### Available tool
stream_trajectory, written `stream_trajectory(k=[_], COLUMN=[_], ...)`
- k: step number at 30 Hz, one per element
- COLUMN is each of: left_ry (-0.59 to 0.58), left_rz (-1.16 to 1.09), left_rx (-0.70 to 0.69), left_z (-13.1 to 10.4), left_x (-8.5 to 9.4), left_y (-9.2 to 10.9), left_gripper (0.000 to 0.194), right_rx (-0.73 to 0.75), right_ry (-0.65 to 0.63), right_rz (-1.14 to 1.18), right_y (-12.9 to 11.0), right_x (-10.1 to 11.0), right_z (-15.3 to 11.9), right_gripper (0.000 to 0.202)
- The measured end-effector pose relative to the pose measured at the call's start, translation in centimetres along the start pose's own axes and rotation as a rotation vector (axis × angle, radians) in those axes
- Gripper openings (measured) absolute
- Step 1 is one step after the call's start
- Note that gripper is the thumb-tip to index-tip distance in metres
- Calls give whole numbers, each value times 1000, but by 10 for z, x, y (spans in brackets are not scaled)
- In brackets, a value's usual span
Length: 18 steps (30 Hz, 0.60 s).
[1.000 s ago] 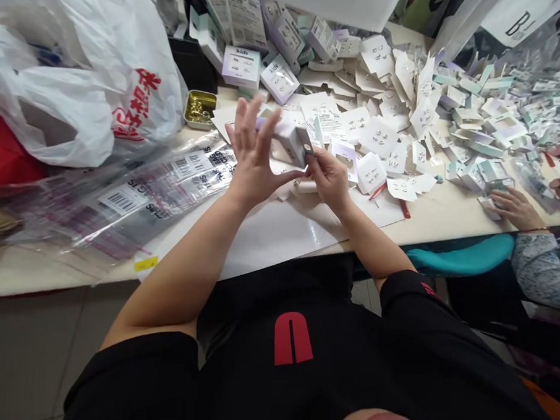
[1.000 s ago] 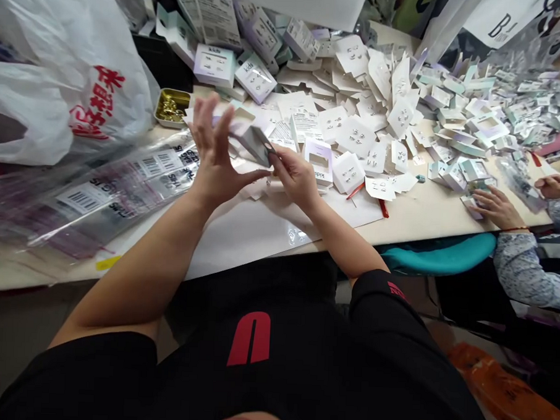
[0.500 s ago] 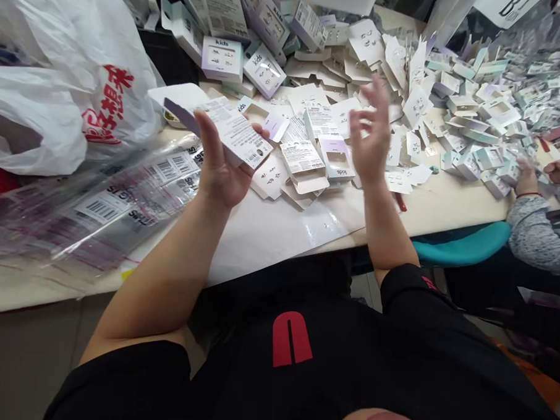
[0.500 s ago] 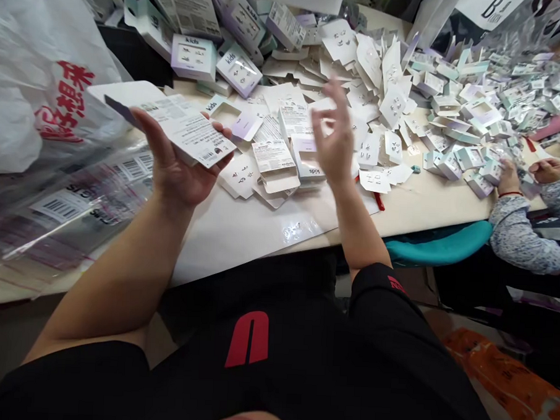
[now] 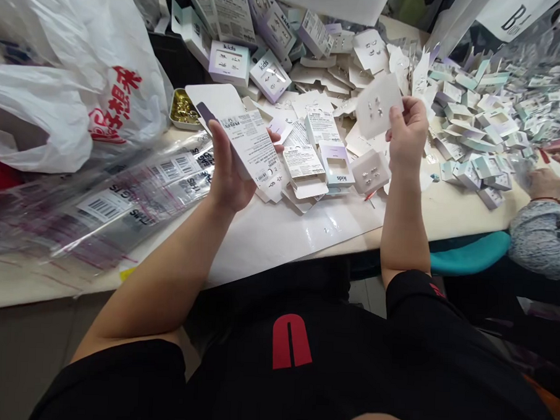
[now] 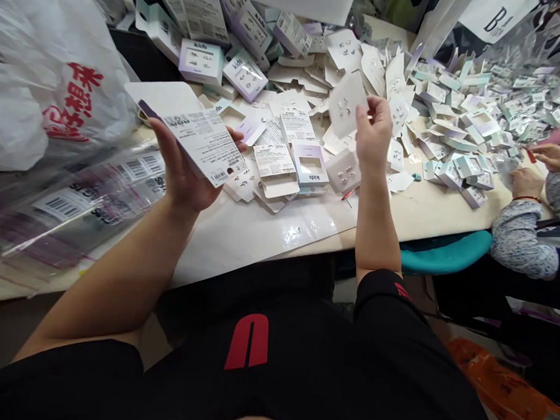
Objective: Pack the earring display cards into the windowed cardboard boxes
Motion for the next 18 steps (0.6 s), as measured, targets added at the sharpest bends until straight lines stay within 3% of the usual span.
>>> stream_trajectory(k=[2,5,10,13,18], left_ry=[-17,58,57,90,37], left_rz=[8,-85,28,99,332], left_rx=[21,-19,-59,-43,-114], left_z=[-3,-3,2,-1,-9], left_x=[-3,-3,-2,1,-4], left_y=[-1,5,23,27,23], left_gripper=[97,97,92,91,110], right_rx=[-14,-21,-10,-63,-230], right_ry=[-58,-164,-128,-227,-486], right_rz=[96,249,539,655,880], right_y=[-16,-32,-29,-20,-24], right_x=[-24,-73,-133,-146,-139], right_z=[-7,-25,-57,-69,-81], right_gripper=[64,65,61,66,91])
Point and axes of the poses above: each hand's wrist, its own z-axis towards the middle knuckle, its own x-axis out of the back of the hand, y = z × x, the point moved 5 cm from there along z, towards the middle knuckle, and after that the axes turned 3 degrees about z, right-handed, at the moved point
